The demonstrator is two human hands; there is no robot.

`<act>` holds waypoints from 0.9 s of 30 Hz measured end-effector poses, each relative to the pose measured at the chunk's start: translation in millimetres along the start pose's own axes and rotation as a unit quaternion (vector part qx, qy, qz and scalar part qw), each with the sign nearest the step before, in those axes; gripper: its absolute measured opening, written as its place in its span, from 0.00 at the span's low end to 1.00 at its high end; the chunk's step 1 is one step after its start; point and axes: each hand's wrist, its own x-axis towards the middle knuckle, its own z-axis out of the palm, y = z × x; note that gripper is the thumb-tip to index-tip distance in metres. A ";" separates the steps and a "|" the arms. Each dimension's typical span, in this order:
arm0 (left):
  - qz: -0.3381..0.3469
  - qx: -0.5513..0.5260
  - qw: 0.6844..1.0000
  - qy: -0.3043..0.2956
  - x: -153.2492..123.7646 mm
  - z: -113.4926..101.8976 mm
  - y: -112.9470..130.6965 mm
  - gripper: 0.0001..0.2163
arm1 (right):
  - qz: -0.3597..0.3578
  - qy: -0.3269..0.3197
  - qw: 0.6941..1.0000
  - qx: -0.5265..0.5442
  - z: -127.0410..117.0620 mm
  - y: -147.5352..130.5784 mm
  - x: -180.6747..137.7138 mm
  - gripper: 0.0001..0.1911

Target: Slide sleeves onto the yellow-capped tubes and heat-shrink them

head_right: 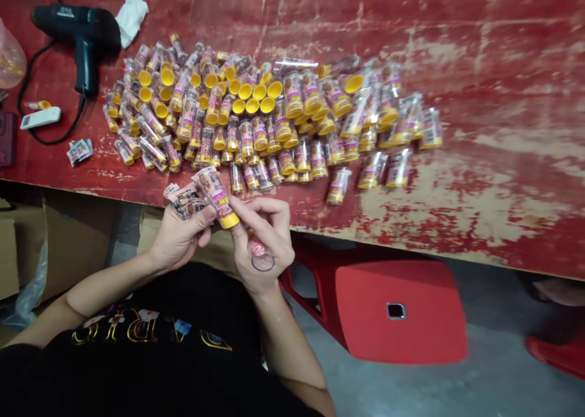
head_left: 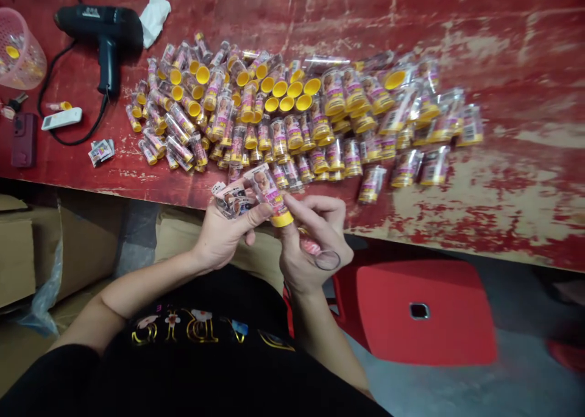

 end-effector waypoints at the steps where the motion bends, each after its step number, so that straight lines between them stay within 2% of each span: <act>1: 0.008 0.002 1.000 -0.004 -1.4 -1.1 -1.9 0.19 | -0.006 0.007 1.000 -0.010 0.7 -1.3 1.1 0.16; 4: 0.024 0.009 1.000 -0.009 -4.2 -5.7 -6.9 0.20 | -0.016 0.027 0.999 -0.011 2.1 -5.5 4.4 0.14; 12: 0.028 0.013 0.999 -0.019 -6.4 -4.8 -8.5 0.32 | -0.042 0.059 0.997 0.003 4.3 -10.5 11.0 0.13; 15: 0.026 0.010 0.999 -0.038 -6.5 -3.5 -7.4 0.29 | -0.044 0.071 0.996 0.005 5.2 -10.1 12.1 0.11; 20: 0.019 0.010 0.999 -0.032 -4.7 -5.1 -8.3 0.20 | -0.042 0.075 0.996 -0.003 6.7 -9.7 12.2 0.09; 24: 0.020 0.013 0.999 -0.034 0.2 -5.2 -8.1 0.21 | -0.042 0.064 0.997 -0.023 8.0 -9.5 8.9 0.09; 27: 0.012 0.011 1.000 -0.021 7.3 -3.8 -4.8 0.24 | -0.021 0.068 0.996 -0.048 12.1 3.8 16.2 0.05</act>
